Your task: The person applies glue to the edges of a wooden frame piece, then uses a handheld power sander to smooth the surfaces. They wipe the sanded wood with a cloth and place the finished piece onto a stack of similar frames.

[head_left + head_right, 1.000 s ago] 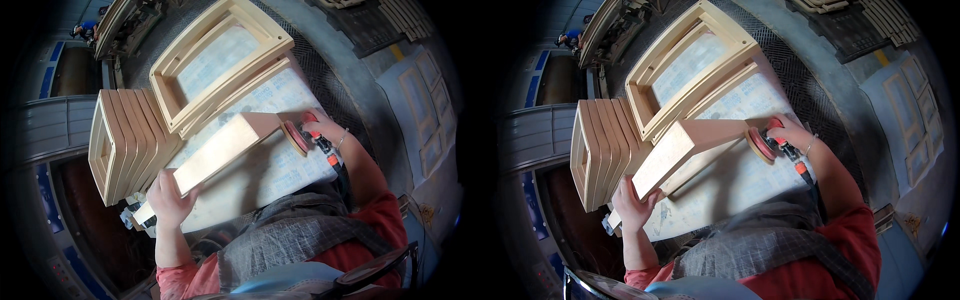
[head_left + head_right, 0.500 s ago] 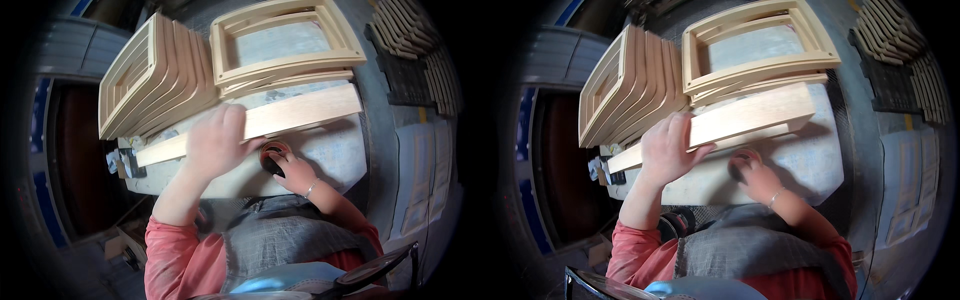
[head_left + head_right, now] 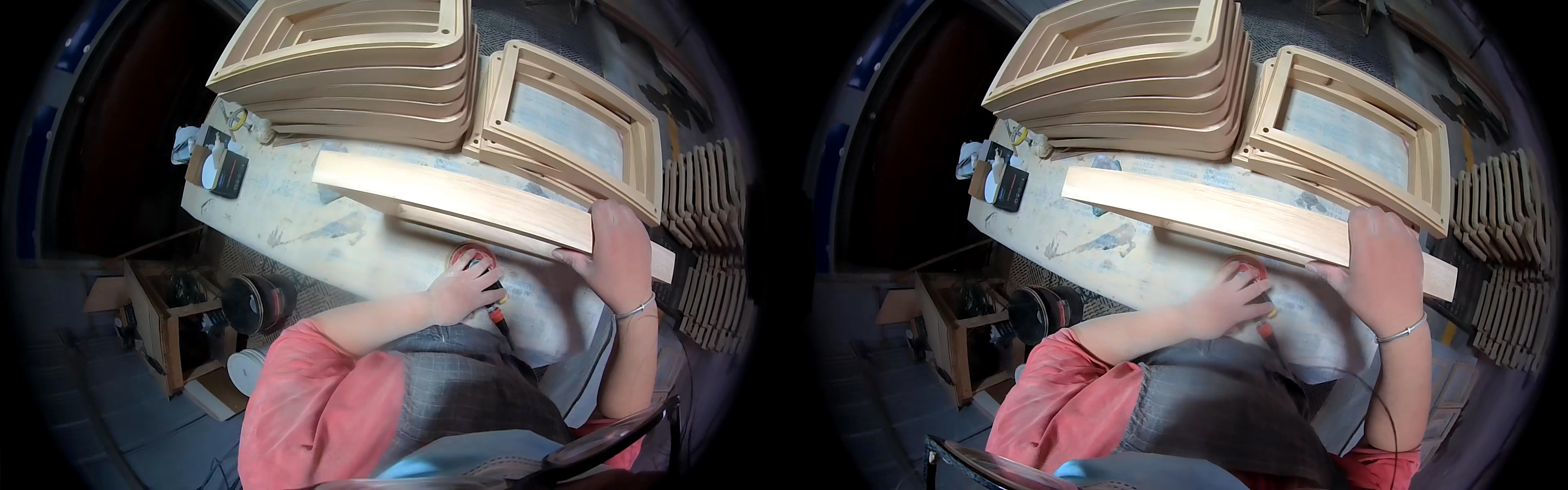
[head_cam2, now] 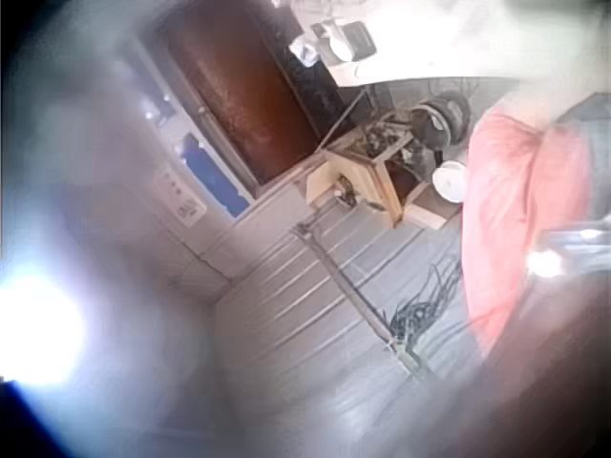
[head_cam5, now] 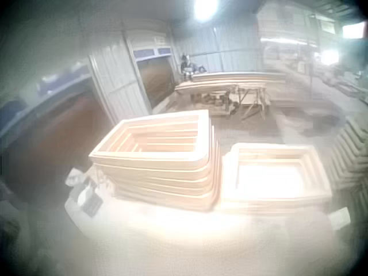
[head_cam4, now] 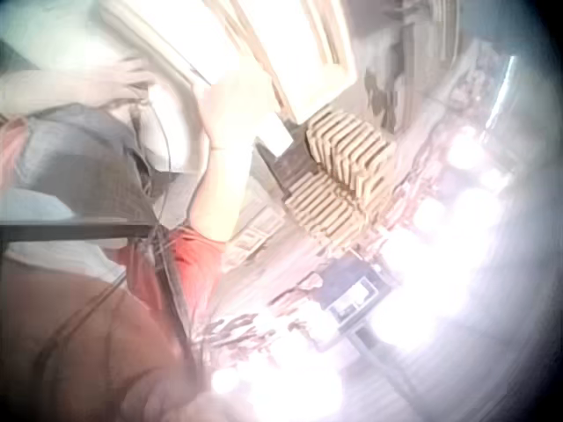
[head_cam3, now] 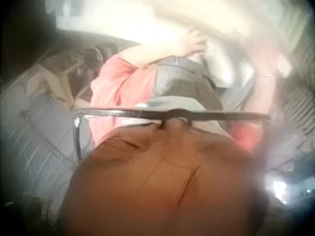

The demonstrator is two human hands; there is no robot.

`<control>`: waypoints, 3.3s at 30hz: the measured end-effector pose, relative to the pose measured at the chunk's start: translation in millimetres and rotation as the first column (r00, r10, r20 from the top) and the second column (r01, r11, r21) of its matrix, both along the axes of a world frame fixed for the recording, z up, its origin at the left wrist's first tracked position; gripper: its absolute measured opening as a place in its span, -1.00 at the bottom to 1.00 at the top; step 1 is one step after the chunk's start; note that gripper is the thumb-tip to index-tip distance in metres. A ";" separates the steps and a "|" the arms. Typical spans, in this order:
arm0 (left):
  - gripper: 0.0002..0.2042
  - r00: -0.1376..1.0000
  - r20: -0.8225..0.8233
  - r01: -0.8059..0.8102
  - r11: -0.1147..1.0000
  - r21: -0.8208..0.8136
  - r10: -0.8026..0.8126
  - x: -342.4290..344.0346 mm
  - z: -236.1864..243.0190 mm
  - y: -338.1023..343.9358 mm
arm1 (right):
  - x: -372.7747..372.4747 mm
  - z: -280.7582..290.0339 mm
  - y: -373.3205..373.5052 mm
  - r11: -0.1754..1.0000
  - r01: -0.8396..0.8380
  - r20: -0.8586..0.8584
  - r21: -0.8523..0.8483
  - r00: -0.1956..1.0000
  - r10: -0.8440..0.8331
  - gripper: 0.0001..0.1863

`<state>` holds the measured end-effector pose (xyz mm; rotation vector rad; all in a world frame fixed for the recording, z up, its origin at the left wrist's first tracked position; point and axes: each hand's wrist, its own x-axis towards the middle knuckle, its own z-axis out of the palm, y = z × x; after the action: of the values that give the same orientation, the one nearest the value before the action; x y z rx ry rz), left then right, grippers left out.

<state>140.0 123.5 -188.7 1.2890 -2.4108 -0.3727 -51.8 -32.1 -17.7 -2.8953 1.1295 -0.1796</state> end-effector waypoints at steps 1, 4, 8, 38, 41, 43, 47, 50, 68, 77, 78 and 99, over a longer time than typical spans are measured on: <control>-0.61 0.997 0.039 -0.061 0.998 0.002 0.061 5.9 -15.1 6.2 | 8.2 2.5 -3.4 0.999 0.015 -0.045 0.044 0.999 -0.013 -0.38; -0.68 0.981 0.118 -0.172 0.974 0.146 0.156 -5.5 -31.3 -0.8 | 26.2 1.4 -9.2 0.998 0.065 -0.062 0.002 0.996 -0.065 -0.36; -0.80 0.973 0.109 -0.224 0.944 0.241 0.203 6.2 -43.9 -11.3 | 22.6 -8.0 -16.0 0.992 0.128 -0.075 -0.020 0.989 -0.129 -0.35; -0.14 0.885 0.248 -0.450 0.857 0.250 0.393 -0.9 -96.2 -40.6 | 18.2 -7.5 -15.9 0.994 0.075 -0.019 -0.079 0.997 -0.077 -0.39; -0.30 0.948 0.222 -0.264 0.952 0.153 0.227 -55.1 -121.5 -61.9 | 21.2 -11.3 -22.2 0.994 0.070 -0.028 -0.078 0.997 -0.072 -0.35; -0.45 0.985 0.084 -0.172 0.902 0.396 0.151 -98.5 -118.0 -89.4 | 23.6 -7.8 -19.4 0.995 0.084 -0.033 -0.061 0.996 -0.087 -0.37; -0.53 0.987 0.158 -0.068 0.875 0.479 -0.009 -92.4 -72.3 -119.2 | 23.1 -9.4 -23.6 0.996 0.078 0.041 -0.033 0.996 -0.076 -0.43; -0.51 0.933 0.213 -0.247 0.946 -0.211 0.291 -55.9 -105.9 -78.3 | 22.9 -6.7 -23.0 0.995 0.100 0.043 0.010 0.994 -0.100 -0.45; -0.60 0.595 0.461 -0.798 0.556 0.235 0.659 86.6 -77.9 6.0 | 25.4 -9.7 -21.9 0.993 0.104 -0.005 -0.047 0.994 -0.105 -0.35; -0.37 0.642 0.330 -0.764 0.544 0.347 0.692 88.5 -68.5 -1.6 | 23.7 -10.2 -23.0 0.990 0.122 -0.072 -0.065 0.989 -0.127 -0.26; -0.27 0.661 0.371 -0.750 0.553 0.363 0.652 83.2 -75.6 -1.5 | 20.1 -12.0 -25.1 0.991 0.083 -0.079 -0.108 0.993 -0.092 -0.25; -0.35 0.000 0.166 -0.953 -0.050 0.298 0.986 305.5 -89.9 18.8 | 21.9 -10.9 -10.4 0.991 0.083 -0.009 -0.108 0.996 -0.085 -0.34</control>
<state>445.5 142.3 -278.6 2.6558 -0.6593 -0.3432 -29.9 -42.5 -28.6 -2.9471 1.2840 -0.2298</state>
